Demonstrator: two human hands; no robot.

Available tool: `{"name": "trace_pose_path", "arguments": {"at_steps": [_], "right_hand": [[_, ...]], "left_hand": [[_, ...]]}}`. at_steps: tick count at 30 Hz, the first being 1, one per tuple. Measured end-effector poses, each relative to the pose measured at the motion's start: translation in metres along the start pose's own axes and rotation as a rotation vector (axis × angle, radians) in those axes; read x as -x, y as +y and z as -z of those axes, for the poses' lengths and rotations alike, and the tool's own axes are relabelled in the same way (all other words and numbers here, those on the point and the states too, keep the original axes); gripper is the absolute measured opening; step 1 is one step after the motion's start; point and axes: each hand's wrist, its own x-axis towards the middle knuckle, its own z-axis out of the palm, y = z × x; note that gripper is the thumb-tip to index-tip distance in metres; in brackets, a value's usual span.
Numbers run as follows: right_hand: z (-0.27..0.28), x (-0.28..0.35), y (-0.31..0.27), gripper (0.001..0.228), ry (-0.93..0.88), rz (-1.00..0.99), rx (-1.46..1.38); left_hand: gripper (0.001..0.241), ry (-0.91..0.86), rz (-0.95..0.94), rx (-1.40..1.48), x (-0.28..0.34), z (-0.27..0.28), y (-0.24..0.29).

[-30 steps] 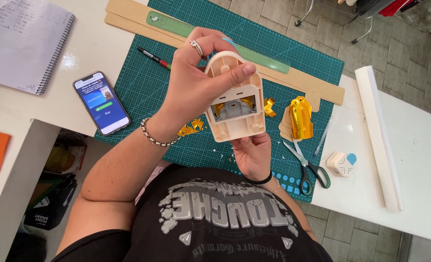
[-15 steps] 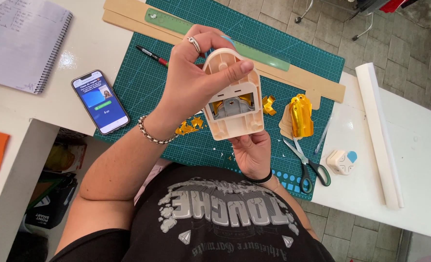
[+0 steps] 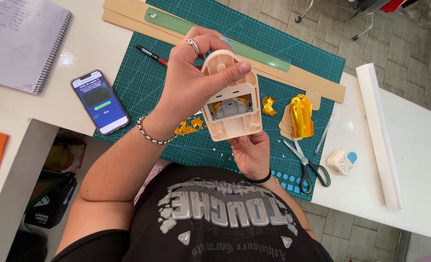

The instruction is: Using a manual craft punch to cut decorative shapes out of gold foil on a cutting mat.

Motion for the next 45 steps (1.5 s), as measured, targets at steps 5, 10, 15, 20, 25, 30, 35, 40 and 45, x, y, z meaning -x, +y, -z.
{"name": "trace_pose_path", "arguments": {"at_steps": [5,10,15,20,25,30,35,40,45], "right_hand": [[-0.001,-0.002,0.0,0.042,0.008,0.013,0.032],[0.003,-0.005,0.007,0.036,0.072,0.029,0.108],[-0.001,-0.01,0.009,0.032,0.085,0.089,0.322],[-0.001,-0.016,0.012,0.031,0.124,0.181,0.526],[-0.011,-0.018,0.011,0.028,0.175,0.286,0.859],[-0.035,-0.021,0.006,0.022,0.154,0.318,1.032],[-0.031,-0.021,0.008,0.019,0.149,0.327,1.024],[-0.017,-0.021,0.011,0.023,0.22,0.367,0.948],[-0.011,-0.03,0.006,0.02,0.333,0.372,0.654]], "left_hand": [[0.028,-0.042,0.043,-0.091,0.0,0.005,0.01],[0.053,-0.128,0.166,-0.31,-0.007,0.009,0.011],[0.092,-0.134,0.214,-0.502,-0.016,0.008,0.001],[0.058,-0.03,0.229,-0.382,-0.02,0.004,-0.029],[0.064,0.131,0.169,-0.196,-0.022,0.006,-0.053],[0.072,0.225,0.138,0.078,-0.024,0.003,-0.084],[0.068,0.323,0.113,0.144,-0.023,-0.001,-0.093],[0.055,0.109,0.263,0.148,-0.02,0.008,-0.081],[0.059,-0.346,-0.055,0.155,-0.01,0.017,-0.085]]}}
